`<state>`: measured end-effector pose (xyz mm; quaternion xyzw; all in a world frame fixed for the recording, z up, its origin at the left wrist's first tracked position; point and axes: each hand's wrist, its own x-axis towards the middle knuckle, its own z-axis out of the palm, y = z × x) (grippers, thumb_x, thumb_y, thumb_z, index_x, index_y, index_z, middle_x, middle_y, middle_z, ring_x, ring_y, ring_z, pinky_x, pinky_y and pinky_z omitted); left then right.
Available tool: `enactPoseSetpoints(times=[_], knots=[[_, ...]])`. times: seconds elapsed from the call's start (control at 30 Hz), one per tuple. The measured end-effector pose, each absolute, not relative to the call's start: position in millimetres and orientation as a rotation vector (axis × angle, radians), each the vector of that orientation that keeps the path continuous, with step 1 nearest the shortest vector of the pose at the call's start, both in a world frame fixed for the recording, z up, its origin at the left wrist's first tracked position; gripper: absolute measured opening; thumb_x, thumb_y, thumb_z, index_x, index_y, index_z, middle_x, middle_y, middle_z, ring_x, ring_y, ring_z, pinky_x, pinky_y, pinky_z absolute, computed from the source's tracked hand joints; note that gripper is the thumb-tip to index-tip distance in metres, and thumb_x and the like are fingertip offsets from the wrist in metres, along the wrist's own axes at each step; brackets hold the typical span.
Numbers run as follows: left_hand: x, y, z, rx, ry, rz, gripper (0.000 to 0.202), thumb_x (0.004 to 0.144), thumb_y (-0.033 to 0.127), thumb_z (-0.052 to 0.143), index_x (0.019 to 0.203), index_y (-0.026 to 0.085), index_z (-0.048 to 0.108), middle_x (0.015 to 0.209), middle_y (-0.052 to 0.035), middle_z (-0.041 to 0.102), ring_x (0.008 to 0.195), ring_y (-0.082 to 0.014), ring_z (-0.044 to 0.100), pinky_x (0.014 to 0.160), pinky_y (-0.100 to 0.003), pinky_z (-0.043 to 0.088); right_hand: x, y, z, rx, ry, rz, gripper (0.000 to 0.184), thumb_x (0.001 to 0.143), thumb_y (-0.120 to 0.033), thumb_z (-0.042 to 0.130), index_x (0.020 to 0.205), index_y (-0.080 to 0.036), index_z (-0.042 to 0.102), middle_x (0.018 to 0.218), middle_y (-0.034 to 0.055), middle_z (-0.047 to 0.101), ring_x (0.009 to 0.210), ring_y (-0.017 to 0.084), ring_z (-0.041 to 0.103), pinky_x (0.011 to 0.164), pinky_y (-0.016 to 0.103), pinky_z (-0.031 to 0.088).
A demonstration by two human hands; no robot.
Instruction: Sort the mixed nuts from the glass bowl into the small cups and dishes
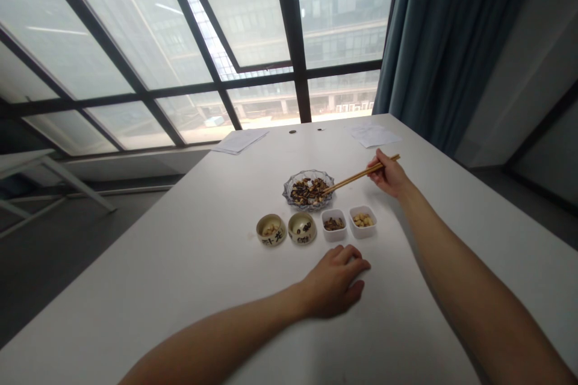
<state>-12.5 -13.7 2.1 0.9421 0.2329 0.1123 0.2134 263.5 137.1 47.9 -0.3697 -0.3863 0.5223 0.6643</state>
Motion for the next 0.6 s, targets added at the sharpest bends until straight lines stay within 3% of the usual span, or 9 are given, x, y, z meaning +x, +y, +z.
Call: enactPoseSetpoints(times=[0.37,0.6], knots=[[-12.5,-13.6,2.8,2.619,0.636,0.309,0.039,0.095,0.029,0.055,0.134,0.026,0.059,0.13,-0.0102,0.06,0.116,-0.0253,0.057,0.109,-0.043,0.048,269.0,129.8,48.3,-0.855,-0.856,1.283,0.049,0.094,-0.05,0.071,0.057,-0.019,0.062,0.048,0.0024,0.064,0.03,0.006,0.04,0.028,0.017,0.029],[-12.5,-13.4,3.1,2.617,0.635,0.31,0.039,0.095,0.029,0.055,0.134,0.025,0.059,0.131,-0.0101,0.06,0.116,-0.0253,0.057,0.11,-0.043,0.048,271.8,131.8,46.3,-0.853,-0.838,1.25,0.048,0.094,-0.05,0.071,0.059,-0.019,0.062,0.047,0.0019,0.063,0.032,0.007,0.045,0.028,0.017,0.032]])
